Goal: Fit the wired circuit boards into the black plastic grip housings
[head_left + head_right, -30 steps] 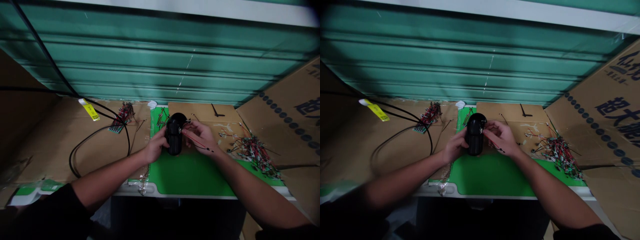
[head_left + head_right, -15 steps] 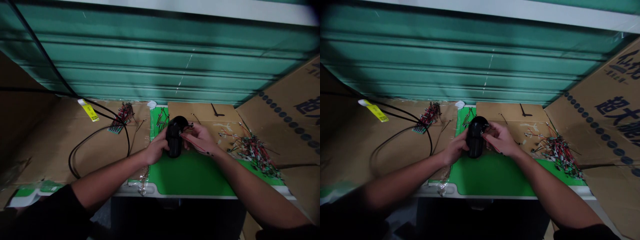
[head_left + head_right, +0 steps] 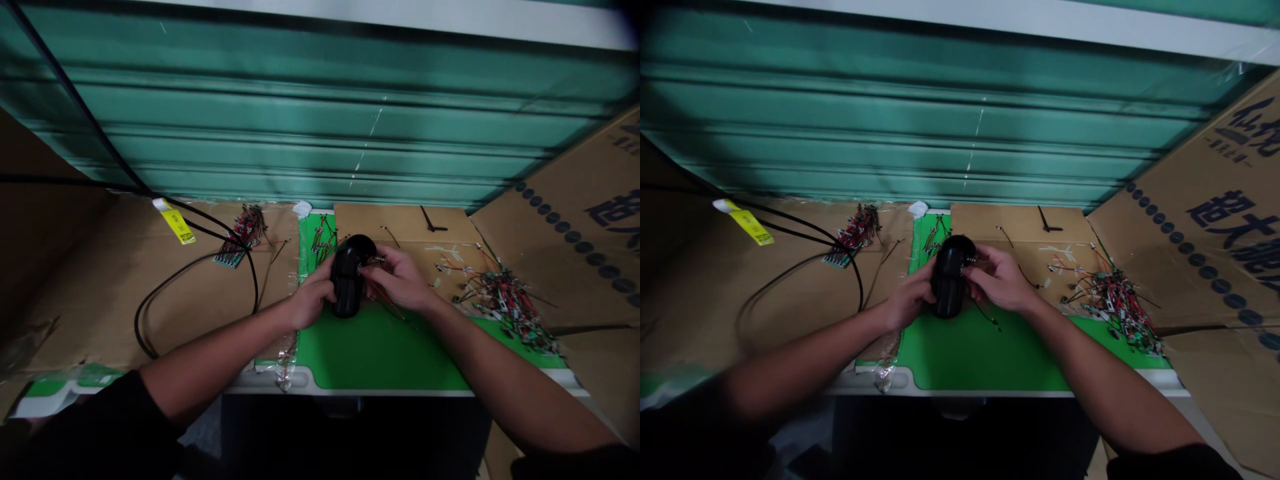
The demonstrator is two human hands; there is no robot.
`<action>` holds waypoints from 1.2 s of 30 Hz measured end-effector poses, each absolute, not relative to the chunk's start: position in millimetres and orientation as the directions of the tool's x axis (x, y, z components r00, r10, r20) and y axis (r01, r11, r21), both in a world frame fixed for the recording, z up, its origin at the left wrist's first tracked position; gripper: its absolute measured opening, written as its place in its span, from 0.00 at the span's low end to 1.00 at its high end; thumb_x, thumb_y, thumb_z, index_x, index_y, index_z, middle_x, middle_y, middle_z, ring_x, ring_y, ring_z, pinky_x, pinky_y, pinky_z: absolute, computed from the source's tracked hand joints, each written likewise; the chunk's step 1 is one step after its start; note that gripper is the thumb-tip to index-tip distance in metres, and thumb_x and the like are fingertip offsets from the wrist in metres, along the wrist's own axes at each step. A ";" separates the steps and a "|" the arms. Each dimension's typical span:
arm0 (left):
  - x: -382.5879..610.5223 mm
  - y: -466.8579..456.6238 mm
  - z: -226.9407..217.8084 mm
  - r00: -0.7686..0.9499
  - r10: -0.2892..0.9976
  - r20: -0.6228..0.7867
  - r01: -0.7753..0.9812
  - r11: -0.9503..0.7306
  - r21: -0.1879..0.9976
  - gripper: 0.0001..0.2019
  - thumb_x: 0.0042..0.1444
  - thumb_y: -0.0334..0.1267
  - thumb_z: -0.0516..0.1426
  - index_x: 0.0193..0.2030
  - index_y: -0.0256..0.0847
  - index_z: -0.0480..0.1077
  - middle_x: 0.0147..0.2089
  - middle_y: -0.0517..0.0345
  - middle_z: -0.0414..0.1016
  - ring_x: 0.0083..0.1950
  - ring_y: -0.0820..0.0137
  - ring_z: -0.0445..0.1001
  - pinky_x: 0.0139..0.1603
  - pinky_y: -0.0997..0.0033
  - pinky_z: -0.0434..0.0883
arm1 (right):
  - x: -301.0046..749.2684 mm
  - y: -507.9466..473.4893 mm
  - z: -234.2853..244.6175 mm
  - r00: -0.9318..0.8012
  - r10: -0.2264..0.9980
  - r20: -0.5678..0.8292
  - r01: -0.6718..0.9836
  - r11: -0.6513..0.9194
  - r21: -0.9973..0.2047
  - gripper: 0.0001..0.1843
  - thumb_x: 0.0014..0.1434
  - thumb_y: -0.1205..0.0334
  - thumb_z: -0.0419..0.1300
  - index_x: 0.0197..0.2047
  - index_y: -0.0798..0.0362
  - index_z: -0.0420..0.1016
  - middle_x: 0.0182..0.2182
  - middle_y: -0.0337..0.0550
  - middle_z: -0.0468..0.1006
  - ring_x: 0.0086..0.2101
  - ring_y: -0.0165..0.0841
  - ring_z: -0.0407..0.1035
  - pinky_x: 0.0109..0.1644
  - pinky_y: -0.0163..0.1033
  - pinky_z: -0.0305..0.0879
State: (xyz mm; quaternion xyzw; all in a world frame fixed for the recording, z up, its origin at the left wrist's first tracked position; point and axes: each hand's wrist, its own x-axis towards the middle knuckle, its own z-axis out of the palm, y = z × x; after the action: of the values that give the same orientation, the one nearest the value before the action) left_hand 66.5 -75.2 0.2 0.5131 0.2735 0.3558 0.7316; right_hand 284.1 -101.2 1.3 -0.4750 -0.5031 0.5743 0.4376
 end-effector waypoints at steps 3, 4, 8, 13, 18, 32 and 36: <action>67.1 -76.2 0.8 0.600 0.799 -0.047 -0.236 0.232 0.944 0.38 0.35 0.31 0.58 0.59 0.38 0.78 0.44 0.55 0.80 0.45 0.58 0.71 0.45 0.64 0.70 | 282.1 -101.3 0.8 -0.153 0.983 -0.098 -0.063 -0.109 -0.992 0.32 0.55 0.54 0.77 0.60 0.50 0.76 0.23 0.32 0.79 0.19 0.32 0.72 0.21 0.36 0.69; 67.2 -76.5 1.2 0.598 0.800 -0.050 -0.229 0.229 0.946 0.39 0.35 0.32 0.57 0.61 0.37 0.77 0.44 0.54 0.80 0.45 0.58 0.71 0.45 0.64 0.70 | 281.6 -101.2 0.5 -0.147 0.985 -0.090 -0.076 -0.102 -0.992 0.31 0.55 0.54 0.78 0.59 0.49 0.77 0.24 0.33 0.79 0.19 0.32 0.71 0.22 0.36 0.69; 66.4 -76.6 3.1 0.597 0.800 -0.049 -0.196 0.205 0.959 0.40 0.35 0.32 0.57 0.62 0.36 0.77 0.45 0.53 0.79 0.46 0.58 0.70 0.47 0.63 0.69 | 280.5 -100.8 0.1 -0.150 0.986 -0.066 -0.100 -0.081 -0.992 0.27 0.53 0.54 0.79 0.54 0.50 0.78 0.27 0.34 0.80 0.20 0.30 0.71 0.22 0.36 0.70; 66.2 -76.8 4.2 0.606 0.794 -0.052 -0.210 0.222 0.952 0.36 0.36 0.31 0.57 0.58 0.38 0.79 0.42 0.55 0.79 0.43 0.59 0.70 0.43 0.64 0.69 | 279.9 -101.1 2.1 -0.155 0.986 -0.056 -0.091 -0.070 -0.993 0.26 0.55 0.52 0.78 0.52 0.49 0.78 0.27 0.34 0.79 0.21 0.30 0.70 0.23 0.36 0.70; 66.4 -77.5 3.0 0.601 0.797 -0.061 -0.217 0.236 0.947 0.35 0.36 0.31 0.58 0.57 0.39 0.79 0.40 0.55 0.78 0.41 0.60 0.69 0.40 0.65 0.68 | 280.4 -102.2 2.6 -0.174 0.984 -0.048 -0.093 -0.065 -0.994 0.24 0.57 0.49 0.77 0.52 0.49 0.78 0.29 0.36 0.81 0.22 0.30 0.72 0.25 0.36 0.71; 67.4 -78.8 2.1 0.595 0.798 -0.099 -0.223 0.282 0.933 0.38 0.35 0.32 0.57 0.60 0.38 0.77 0.38 0.56 0.78 0.38 0.61 0.71 0.36 0.66 0.69 | 279.3 -103.3 -2.3 -0.124 0.992 -0.032 -0.064 -0.040 -0.997 0.26 0.54 0.51 0.79 0.52 0.48 0.79 0.31 0.37 0.82 0.23 0.31 0.74 0.23 0.37 0.73; 67.7 -78.2 2.8 0.581 0.811 -0.065 -0.240 0.247 0.939 0.36 0.35 0.31 0.57 0.57 0.38 0.78 0.39 0.55 0.79 0.40 0.61 0.72 0.38 0.66 0.70 | 281.4 -102.1 -2.2 -0.126 0.992 -0.012 -0.069 -0.021 -0.997 0.24 0.57 0.49 0.77 0.53 0.49 0.80 0.33 0.39 0.84 0.26 0.33 0.77 0.26 0.38 0.76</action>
State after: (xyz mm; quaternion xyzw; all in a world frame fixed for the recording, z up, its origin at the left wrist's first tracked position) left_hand 67.7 -78.2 2.8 0.4991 0.2865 0.3572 0.7357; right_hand 281.4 -102.1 -2.2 -0.4538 -0.5085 0.5520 0.4804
